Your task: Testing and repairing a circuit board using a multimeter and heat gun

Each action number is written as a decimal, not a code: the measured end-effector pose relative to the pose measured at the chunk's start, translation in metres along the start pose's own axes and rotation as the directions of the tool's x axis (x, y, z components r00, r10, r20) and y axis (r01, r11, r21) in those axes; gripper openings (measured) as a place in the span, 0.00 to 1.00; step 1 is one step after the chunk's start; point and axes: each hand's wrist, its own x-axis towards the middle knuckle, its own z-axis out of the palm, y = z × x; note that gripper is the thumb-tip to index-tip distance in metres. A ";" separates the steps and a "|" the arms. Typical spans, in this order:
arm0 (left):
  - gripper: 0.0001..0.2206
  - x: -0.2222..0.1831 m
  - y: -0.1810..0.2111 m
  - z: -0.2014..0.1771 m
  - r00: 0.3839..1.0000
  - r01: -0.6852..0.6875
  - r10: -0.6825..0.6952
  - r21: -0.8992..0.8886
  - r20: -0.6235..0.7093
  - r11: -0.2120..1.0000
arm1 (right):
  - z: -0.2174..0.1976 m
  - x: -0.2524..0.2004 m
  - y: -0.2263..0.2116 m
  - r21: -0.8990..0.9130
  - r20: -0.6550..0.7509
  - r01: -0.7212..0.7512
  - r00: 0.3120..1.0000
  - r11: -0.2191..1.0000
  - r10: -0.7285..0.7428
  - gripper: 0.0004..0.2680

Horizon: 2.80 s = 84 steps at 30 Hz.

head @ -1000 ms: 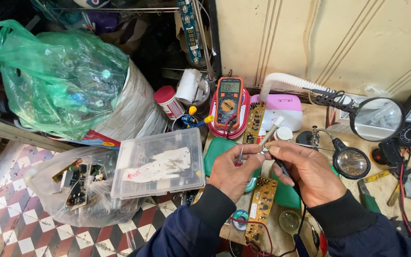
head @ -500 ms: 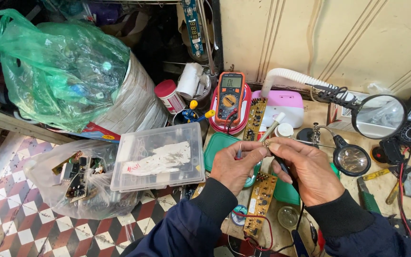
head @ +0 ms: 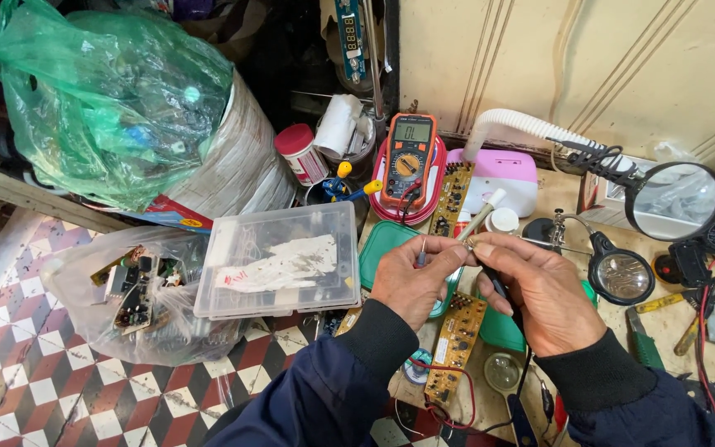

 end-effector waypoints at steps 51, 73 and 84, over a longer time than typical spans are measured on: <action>0.10 -0.147 -0.033 -0.063 0.925 -0.321 0.253 -0.223 -0.285 0.920 | -0.074 -0.196 0.224 -0.961 0.215 0.120 0.891 0.250 0.400 0.10; 0.13 -0.149 -0.113 -0.271 0.676 -0.348 0.257 0.008 -0.691 0.937 | 0.053 -0.068 0.126 -0.808 0.549 0.590 0.757 0.009 -0.354 0.21; 0.12 -0.058 -0.118 -0.255 0.831 -0.319 0.177 -0.190 -0.527 0.929 | 0.107 -0.010 0.169 -0.893 0.436 0.438 0.899 0.100 -0.045 0.16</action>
